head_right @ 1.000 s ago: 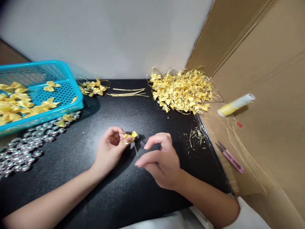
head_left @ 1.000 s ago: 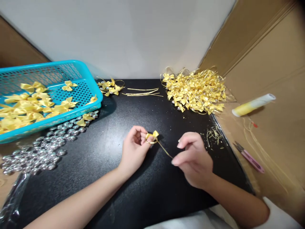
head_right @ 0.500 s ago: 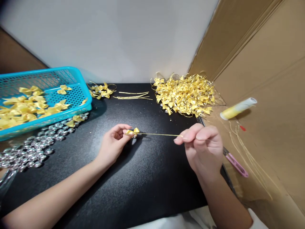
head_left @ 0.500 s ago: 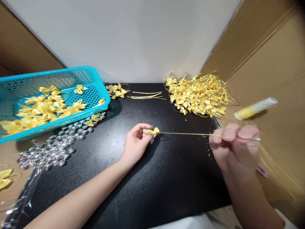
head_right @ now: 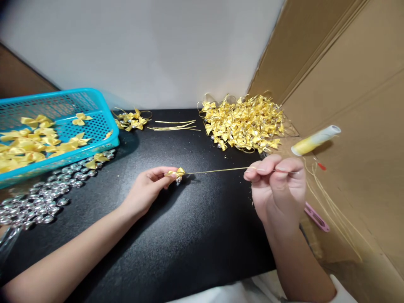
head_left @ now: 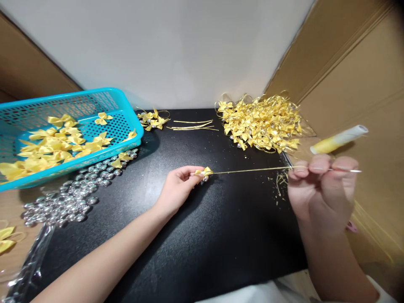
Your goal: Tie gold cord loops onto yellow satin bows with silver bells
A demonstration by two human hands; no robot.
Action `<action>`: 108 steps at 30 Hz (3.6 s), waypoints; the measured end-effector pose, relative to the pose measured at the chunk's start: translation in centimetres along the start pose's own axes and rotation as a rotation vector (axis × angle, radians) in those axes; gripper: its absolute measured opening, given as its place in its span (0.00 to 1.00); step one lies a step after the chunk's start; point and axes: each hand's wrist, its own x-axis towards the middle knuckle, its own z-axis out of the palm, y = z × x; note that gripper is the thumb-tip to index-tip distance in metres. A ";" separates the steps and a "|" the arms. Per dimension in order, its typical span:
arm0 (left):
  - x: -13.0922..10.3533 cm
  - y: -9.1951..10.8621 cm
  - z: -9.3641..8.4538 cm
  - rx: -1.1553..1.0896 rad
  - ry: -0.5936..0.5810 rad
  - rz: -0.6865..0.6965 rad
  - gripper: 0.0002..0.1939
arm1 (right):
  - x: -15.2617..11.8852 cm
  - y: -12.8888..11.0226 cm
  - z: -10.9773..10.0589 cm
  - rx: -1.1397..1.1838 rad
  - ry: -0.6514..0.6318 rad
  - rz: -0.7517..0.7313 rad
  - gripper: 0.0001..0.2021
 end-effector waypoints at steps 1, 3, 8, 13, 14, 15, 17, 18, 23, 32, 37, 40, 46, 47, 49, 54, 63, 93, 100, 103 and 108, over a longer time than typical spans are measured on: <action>0.0 0.0 0.0 0.003 -0.002 0.001 0.07 | 0.0 -0.1 0.0 -0.005 0.020 0.014 0.04; 0.1 -0.1 -0.1 0.010 -0.002 0.003 0.07 | 0.1 -0.3 -0.1 0.009 0.070 0.037 0.06; 0.3 -0.3 -0.3 0.022 0.031 -0.001 0.07 | 0.5 -1.1 -0.7 0.022 0.163 0.066 0.08; 0.3 -0.1 -0.2 0.014 0.042 -0.012 0.07 | 0.9 -1.3 -1.2 -0.035 0.219 0.060 0.10; 0.2 0.0 -0.2 0.010 0.043 -0.013 0.07 | 1.0 -1.3 -1.2 -0.020 0.236 0.053 0.11; 0.2 0.0 -0.2 0.008 0.040 -0.015 0.07 | 1.0 -1.3 -1.3 0.007 0.258 0.044 0.12; 0.2 0.0 -0.2 0.003 0.033 -0.018 0.07 | 1.1 -1.4 -1.2 0.076 0.296 0.046 0.13; 0.2 0.0 -0.2 -0.001 0.033 -0.020 0.07 | 1.1 -1.5 -1.2 0.109 0.304 0.053 0.13; 0.4 -0.3 -0.3 -0.172 -0.003 -0.049 0.08 | 0.6 -0.7 0.3 0.254 0.049 0.144 0.12; -0.9 -0.1 0.8 -0.459 -0.245 -0.283 0.17 | -2.5 3.8 3.0 -0.037 -0.206 0.558 0.12; -1.7 -0.3 1.1 -0.406 -0.327 -0.275 0.13 | -2.9 4.4 4.1 -0.186 -0.370 0.644 0.14; -1.8 -0.7 1.1 -0.348 -0.299 -0.210 0.11 | -3.0 4.6 4.4 -0.173 -0.399 0.707 0.14; -1.9 -1.0 1.1 -0.190 -0.181 -0.031 0.08 | -3.4 4.7 4.8 -0.008 -0.452 0.843 0.19; -1.9 -1.0 1.2 -0.163 -0.170 -0.002 0.07 | -3.6 4.7 4.9 0.012 -0.460 0.857 0.20; -2.0 -0.9 1.2 -0.107 -0.156 0.038 0.07 | -3.6 4.8 4.9 0.029 -0.460 0.878 0.20; -1.2 -0.9 0.6 0.004 -0.055 0.117 0.11 | -1.9 2.7 3.1 0.165 -0.308 0.803 0.11; 0.7 -1.1 -0.6 0.158 0.072 0.207 0.09 | 1.2 -1.8 0.1 0.195 -0.101 0.169 0.12; -1.8 -0.4 0.7 -0.040 -0.179 -0.056 0.13 | -4.1 4.7 4.2 -0.618 -0.563 0.192 0.04; -1.9 -0.4 0.7 0.053 -0.114 -0.006 0.10 | -4.4 4.7 4.1 -0.643 -0.544 0.161 0.06; -1.9 -0.5 0.7 0.075 -0.101 0.016 0.10 | -4.4 4.7 4.2 -0.649 -0.545 0.164 0.06; -2.1 -0.6 0.9 0.110 -0.082 0.054 0.10 | -4.6 4.8 4.5 -0.664 -0.529 0.161 0.06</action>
